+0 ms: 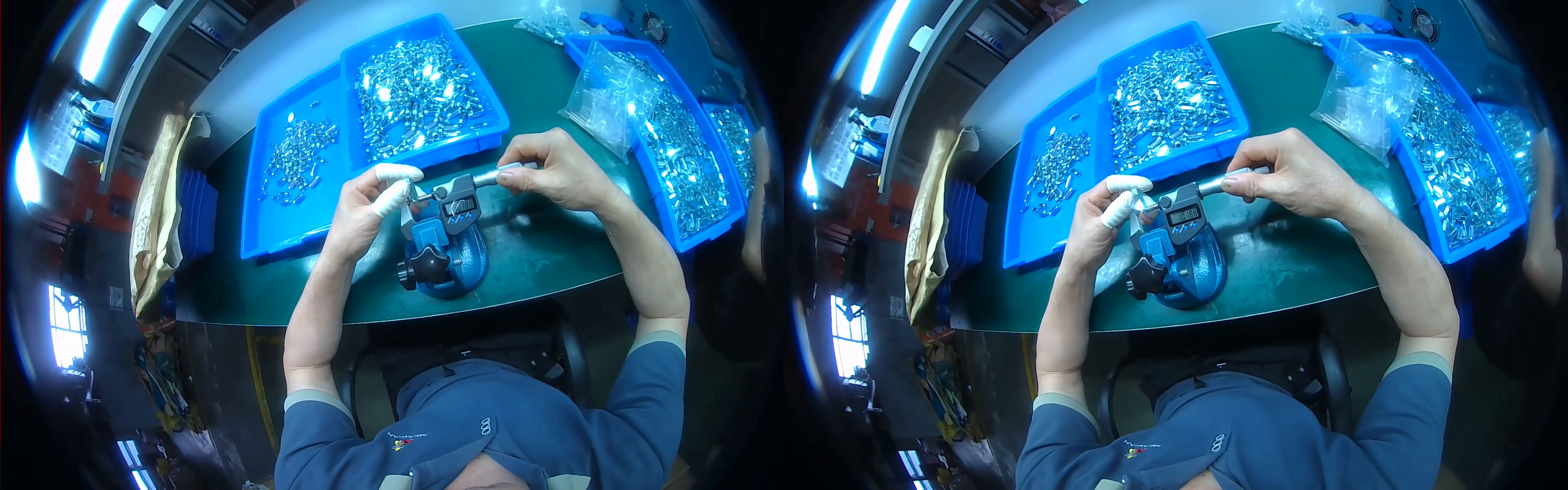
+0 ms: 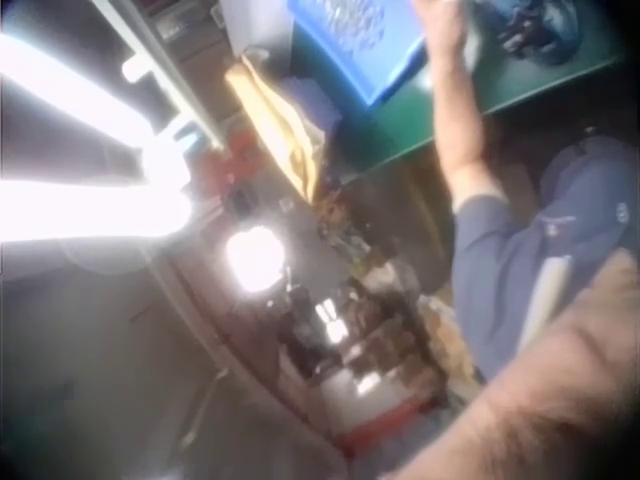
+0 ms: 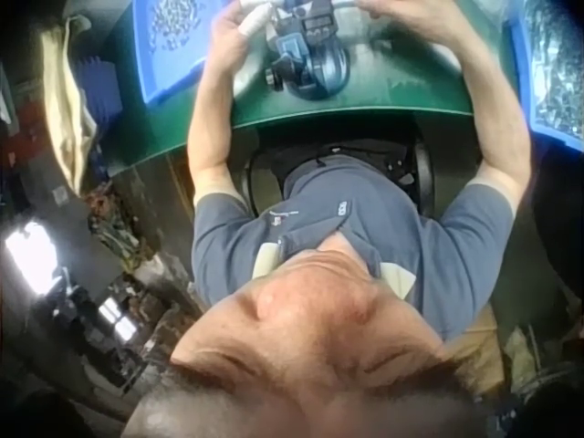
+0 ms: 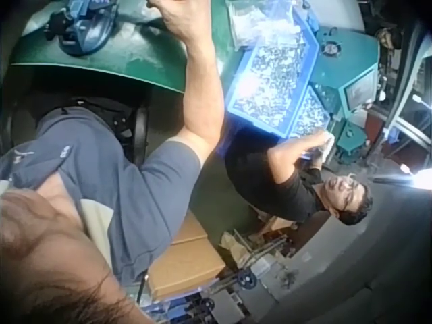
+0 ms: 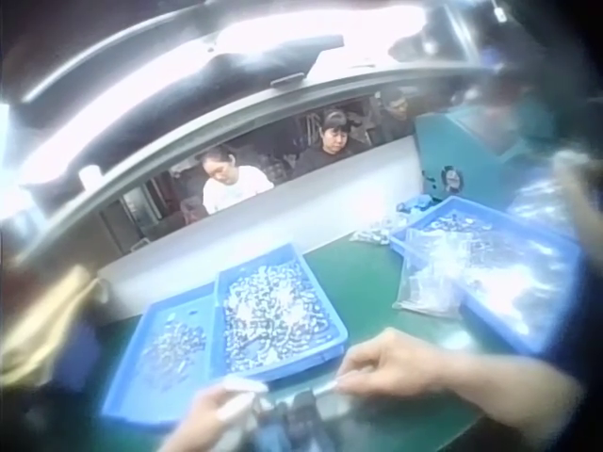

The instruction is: The person measures small metal pins using a digital micrometer.

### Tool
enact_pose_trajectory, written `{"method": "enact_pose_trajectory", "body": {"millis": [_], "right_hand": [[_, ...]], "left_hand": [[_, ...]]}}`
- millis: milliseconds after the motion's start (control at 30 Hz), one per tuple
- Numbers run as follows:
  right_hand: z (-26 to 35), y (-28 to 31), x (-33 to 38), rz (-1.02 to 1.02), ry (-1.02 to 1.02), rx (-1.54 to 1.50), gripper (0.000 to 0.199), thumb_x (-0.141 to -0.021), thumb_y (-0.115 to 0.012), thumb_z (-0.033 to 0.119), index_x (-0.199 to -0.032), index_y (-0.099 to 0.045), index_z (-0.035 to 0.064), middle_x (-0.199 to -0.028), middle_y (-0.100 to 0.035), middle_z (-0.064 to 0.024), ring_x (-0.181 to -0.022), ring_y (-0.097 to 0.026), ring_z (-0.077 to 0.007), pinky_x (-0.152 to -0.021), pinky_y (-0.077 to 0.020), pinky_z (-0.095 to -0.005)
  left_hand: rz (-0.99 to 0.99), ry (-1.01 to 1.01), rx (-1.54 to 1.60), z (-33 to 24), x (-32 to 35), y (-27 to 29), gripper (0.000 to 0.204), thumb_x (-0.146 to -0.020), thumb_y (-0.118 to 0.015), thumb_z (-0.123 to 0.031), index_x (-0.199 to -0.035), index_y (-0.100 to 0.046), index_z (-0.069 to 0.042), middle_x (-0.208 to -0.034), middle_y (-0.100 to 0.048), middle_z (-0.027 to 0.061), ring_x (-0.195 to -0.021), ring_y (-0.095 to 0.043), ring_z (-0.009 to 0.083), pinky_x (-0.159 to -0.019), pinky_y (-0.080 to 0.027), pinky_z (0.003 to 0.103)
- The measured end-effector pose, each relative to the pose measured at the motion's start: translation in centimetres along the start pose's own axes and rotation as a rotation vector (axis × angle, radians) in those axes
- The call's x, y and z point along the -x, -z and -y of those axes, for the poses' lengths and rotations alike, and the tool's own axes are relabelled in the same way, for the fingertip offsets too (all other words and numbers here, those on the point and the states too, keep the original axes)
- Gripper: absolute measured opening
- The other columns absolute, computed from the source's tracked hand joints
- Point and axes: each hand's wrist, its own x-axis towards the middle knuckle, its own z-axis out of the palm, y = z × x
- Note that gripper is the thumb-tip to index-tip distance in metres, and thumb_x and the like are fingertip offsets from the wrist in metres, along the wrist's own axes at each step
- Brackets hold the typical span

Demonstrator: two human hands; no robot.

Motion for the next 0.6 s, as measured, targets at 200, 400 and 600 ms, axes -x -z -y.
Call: {"method": "enact_pose_trajectory", "body": {"millis": [200,400,600], "right_hand": [[0.01,0.02,0.04,0.002,0.008,0.001,0.024,-0.091,-0.071,0.023,-0.091,-0.072,-0.0007,-0.075,-0.067,-0.0045,-0.070,-0.061,-0.0105,-0.063,-0.0456,-0.0249],[0.03,0.04,0.05,0.004,0.004,0.004,0.023,-0.091,-0.071,0.022,-0.091,-0.072,-0.0006,-0.076,-0.068,-0.0045,-0.070,-0.061,-0.0104,-0.063,-0.0457,-0.0249],[0.16,0.04,0.16,0.001,0.000,-0.001,0.024,-0.089,-0.073,0.024,-0.093,-0.073,-0.0001,-0.076,-0.067,-0.0042,-0.070,-0.059,-0.0102,-0.062,-0.0438,-0.0250]], "left_hand": [[0.034,-0.054,0.030,0.60,-0.22,0.39,0.025,-0.097,-0.065,-0.020,-0.115,-0.068,-0.002,-0.097,-0.069,0.0067,-0.082,-0.067,0.0135,-0.075,-0.056,0.028],[0.046,-0.066,0.024,0.51,-0.17,0.57,0.026,-0.097,-0.065,-0.020,-0.116,-0.068,-0.002,-0.098,-0.069,0.0066,-0.084,-0.068,0.0140,-0.077,-0.057,0.029],[0.070,-0.015,0.047,0.43,-0.20,0.82,0.029,-0.093,-0.071,-0.018,-0.117,-0.067,-0.002,-0.098,-0.070,0.0071,-0.086,-0.068,0.0139,-0.079,-0.057,0.030]]}}
